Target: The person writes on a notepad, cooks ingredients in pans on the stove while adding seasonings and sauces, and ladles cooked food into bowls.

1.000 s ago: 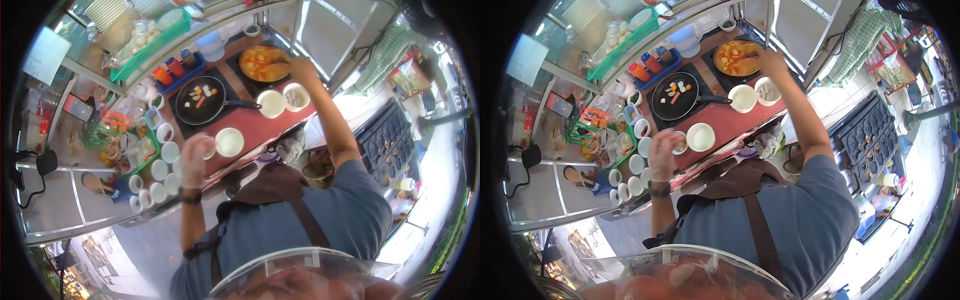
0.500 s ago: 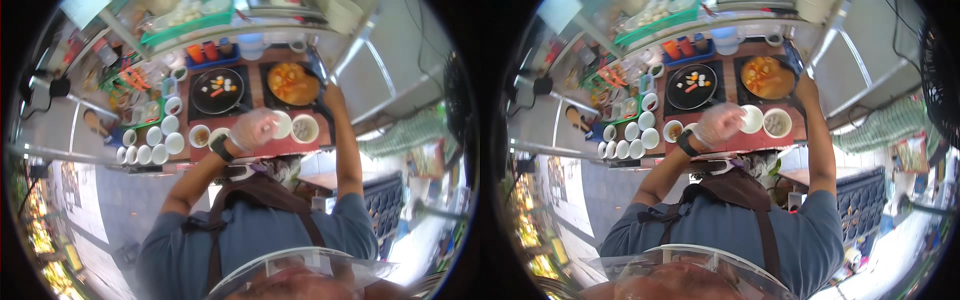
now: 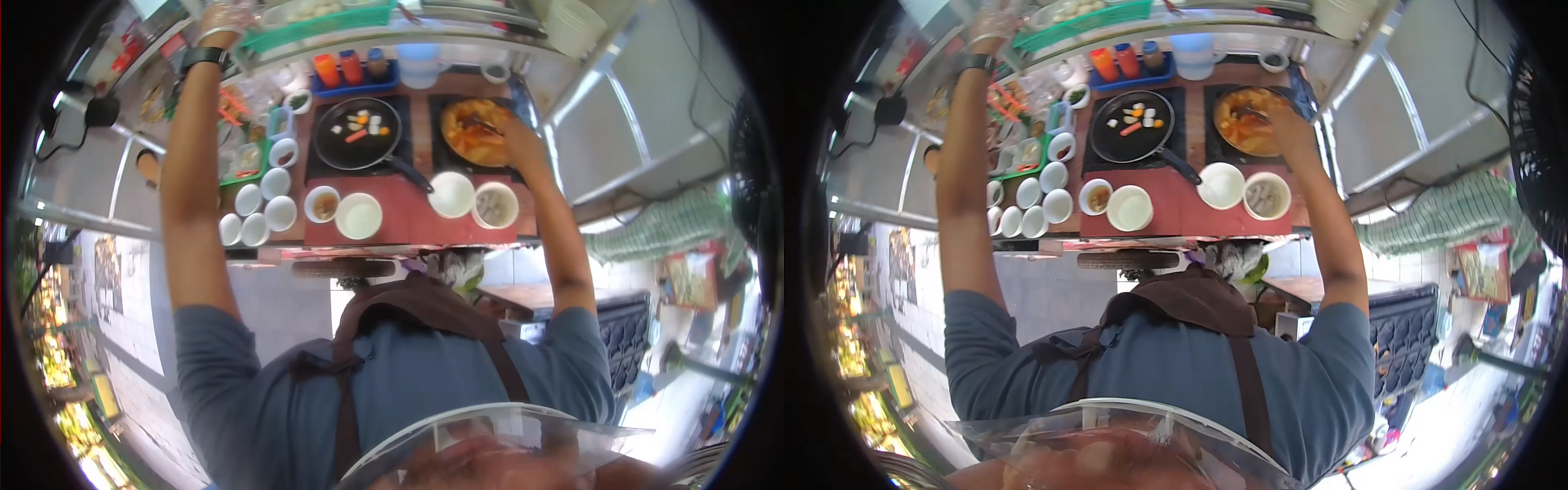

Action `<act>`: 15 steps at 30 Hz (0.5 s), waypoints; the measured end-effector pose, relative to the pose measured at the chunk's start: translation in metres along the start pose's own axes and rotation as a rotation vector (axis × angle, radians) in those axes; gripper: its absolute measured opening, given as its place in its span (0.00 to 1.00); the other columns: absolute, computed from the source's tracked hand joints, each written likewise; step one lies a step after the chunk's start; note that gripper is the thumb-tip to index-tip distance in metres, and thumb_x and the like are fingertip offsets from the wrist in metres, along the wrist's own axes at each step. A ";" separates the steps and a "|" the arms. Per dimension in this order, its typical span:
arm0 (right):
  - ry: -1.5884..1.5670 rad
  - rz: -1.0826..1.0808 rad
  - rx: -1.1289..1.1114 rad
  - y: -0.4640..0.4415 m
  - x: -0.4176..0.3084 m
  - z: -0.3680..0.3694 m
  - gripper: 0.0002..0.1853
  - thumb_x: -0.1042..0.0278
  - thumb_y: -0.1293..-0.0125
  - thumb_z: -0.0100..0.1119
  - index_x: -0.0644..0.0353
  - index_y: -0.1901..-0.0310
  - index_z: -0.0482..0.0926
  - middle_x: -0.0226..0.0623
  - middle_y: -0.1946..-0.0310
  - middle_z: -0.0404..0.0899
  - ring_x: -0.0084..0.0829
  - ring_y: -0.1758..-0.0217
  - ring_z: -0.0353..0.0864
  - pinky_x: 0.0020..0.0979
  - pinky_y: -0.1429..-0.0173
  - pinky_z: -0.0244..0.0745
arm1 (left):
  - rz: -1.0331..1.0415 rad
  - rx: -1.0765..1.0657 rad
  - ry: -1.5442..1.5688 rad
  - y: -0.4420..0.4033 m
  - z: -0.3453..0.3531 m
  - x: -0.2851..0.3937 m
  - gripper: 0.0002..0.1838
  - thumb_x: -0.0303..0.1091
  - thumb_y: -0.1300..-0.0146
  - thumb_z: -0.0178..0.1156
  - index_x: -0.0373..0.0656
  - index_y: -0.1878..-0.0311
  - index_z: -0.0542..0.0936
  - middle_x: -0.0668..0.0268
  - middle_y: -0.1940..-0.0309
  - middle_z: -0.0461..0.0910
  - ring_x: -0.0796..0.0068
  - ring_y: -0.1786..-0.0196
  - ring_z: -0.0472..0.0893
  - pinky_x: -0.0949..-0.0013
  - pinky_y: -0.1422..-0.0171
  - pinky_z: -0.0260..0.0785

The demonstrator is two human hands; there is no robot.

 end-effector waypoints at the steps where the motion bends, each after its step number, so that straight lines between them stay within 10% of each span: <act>1: 0.023 -0.064 0.005 0.004 -0.003 0.000 0.13 0.59 0.25 0.56 0.51 0.46 0.84 0.47 0.54 0.87 0.49 0.54 0.91 0.48 0.54 0.87 | 0.090 0.031 -0.221 -0.004 0.003 0.014 0.15 0.44 0.33 0.66 0.43 0.53 0.87 0.51 0.57 0.88 0.55 0.55 0.88 0.58 0.50 0.79; 7: 0.102 0.188 -0.146 0.025 0.001 -0.058 0.14 0.62 0.26 0.56 0.51 0.44 0.84 0.45 0.56 0.87 0.48 0.55 0.91 0.46 0.55 0.87 | 0.016 -0.352 -0.495 -0.046 0.045 -0.036 0.30 0.62 0.33 0.59 0.46 0.43 0.87 0.59 0.60 0.90 0.64 0.59 0.88 0.59 0.51 0.77; 15: 0.023 -0.029 0.016 0.006 -0.037 -0.050 0.11 0.64 0.30 0.58 0.49 0.49 0.85 0.44 0.53 0.86 0.49 0.51 0.89 0.47 0.51 0.84 | -0.227 -0.179 -0.200 -0.030 0.039 -0.045 0.22 0.53 0.27 0.62 0.45 0.45 0.87 0.63 0.65 0.91 0.70 0.66 0.88 0.64 0.52 0.79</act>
Point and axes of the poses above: each hand's wrist, its own y-axis away from the middle knuckle, its own z-axis out of the palm, x = y × z, the point moved 9 cm from there along -y, towards the middle knuckle
